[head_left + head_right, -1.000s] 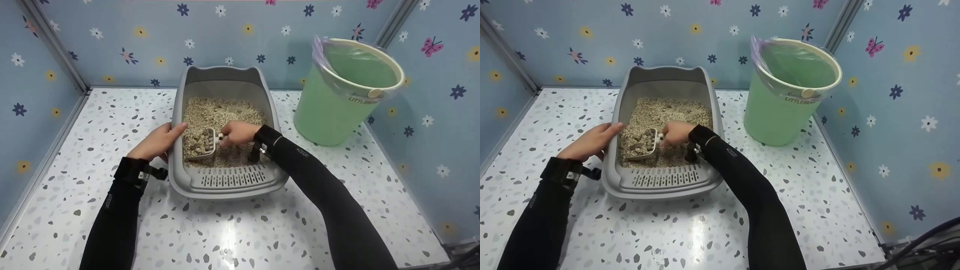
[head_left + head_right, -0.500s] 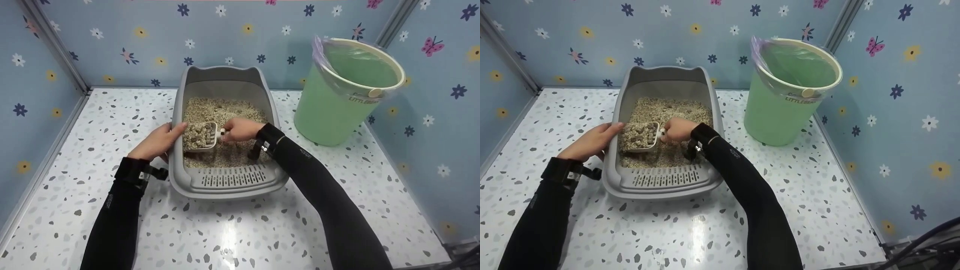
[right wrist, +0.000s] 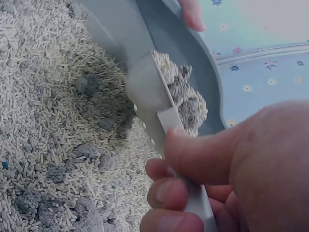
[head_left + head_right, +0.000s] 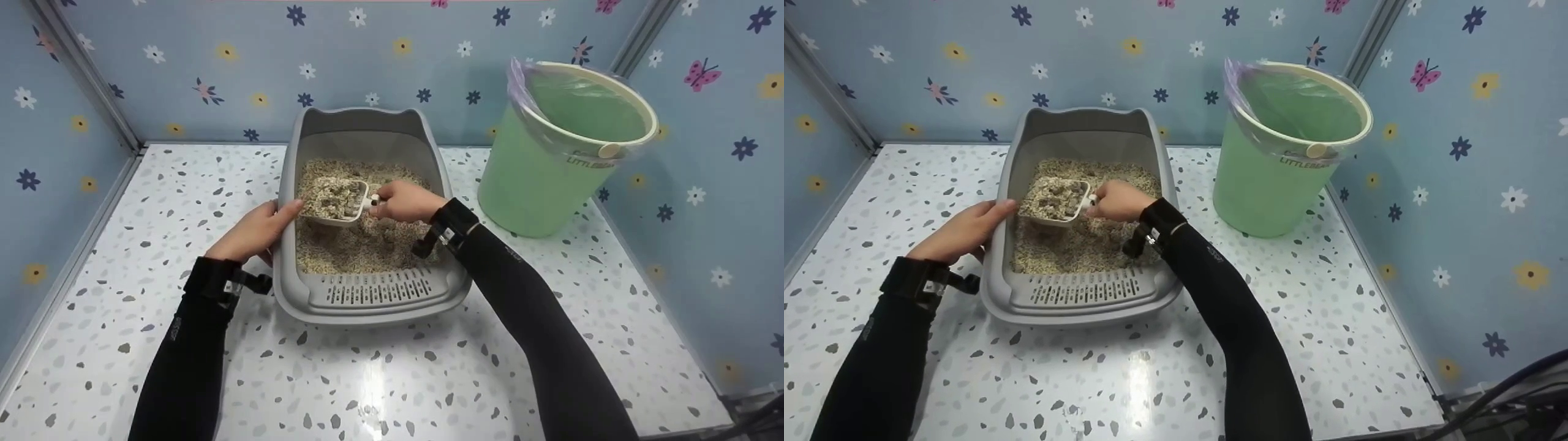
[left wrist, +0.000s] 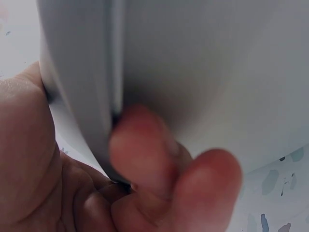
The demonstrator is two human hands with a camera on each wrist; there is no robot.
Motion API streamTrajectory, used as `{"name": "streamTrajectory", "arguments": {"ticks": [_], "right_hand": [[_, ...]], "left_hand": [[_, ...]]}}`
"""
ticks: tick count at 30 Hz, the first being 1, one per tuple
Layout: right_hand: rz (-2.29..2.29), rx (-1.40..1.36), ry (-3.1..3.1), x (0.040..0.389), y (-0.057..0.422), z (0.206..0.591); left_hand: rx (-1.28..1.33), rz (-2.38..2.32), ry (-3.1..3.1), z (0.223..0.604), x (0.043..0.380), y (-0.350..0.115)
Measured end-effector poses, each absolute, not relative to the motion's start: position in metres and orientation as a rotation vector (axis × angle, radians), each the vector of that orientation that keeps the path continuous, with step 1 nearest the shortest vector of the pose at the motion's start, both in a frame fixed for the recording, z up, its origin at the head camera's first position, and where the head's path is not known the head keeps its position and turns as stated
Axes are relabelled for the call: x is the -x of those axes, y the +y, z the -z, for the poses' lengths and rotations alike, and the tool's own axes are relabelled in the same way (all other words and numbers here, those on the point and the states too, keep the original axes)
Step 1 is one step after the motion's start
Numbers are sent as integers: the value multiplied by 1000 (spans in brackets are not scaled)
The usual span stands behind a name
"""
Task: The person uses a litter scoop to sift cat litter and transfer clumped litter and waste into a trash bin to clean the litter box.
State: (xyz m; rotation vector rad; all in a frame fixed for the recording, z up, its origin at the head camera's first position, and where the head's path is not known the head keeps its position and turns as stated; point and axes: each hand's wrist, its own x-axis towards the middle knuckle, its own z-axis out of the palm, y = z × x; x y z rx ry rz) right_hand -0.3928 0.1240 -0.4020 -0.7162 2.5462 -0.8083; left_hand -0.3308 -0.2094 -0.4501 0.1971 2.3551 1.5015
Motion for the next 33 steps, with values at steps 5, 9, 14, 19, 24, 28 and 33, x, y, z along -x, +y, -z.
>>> {"name": "streamTrajectory", "arguments": {"ticks": [5, 9, 14, 19, 24, 28, 33], "right_hand": [[870, 653, 2585, 390, 129, 400], [933, 595, 2600, 386, 130, 400], [1003, 589, 2602, 380, 131, 401], [1046, 606, 2609, 374, 134, 404], [1052, 604, 2625, 363, 140, 399], [1062, 588, 2607, 349, 147, 389], [1083, 536, 2554, 333, 158, 379]], "left_hand": [[-212, -1494, 2374, 449, 330, -208], [-220, -1494, 2380, 449, 329, -207], [-228, -1509, 2368, 448, 329, -207], [-232, -1515, 2356, 448, 329, -207], [-229, -1519, 2354, 448, 330, -207], [-220, -1503, 2376, 448, 330, -207], [-224, -1487, 2391, 448, 330, -207]]}}
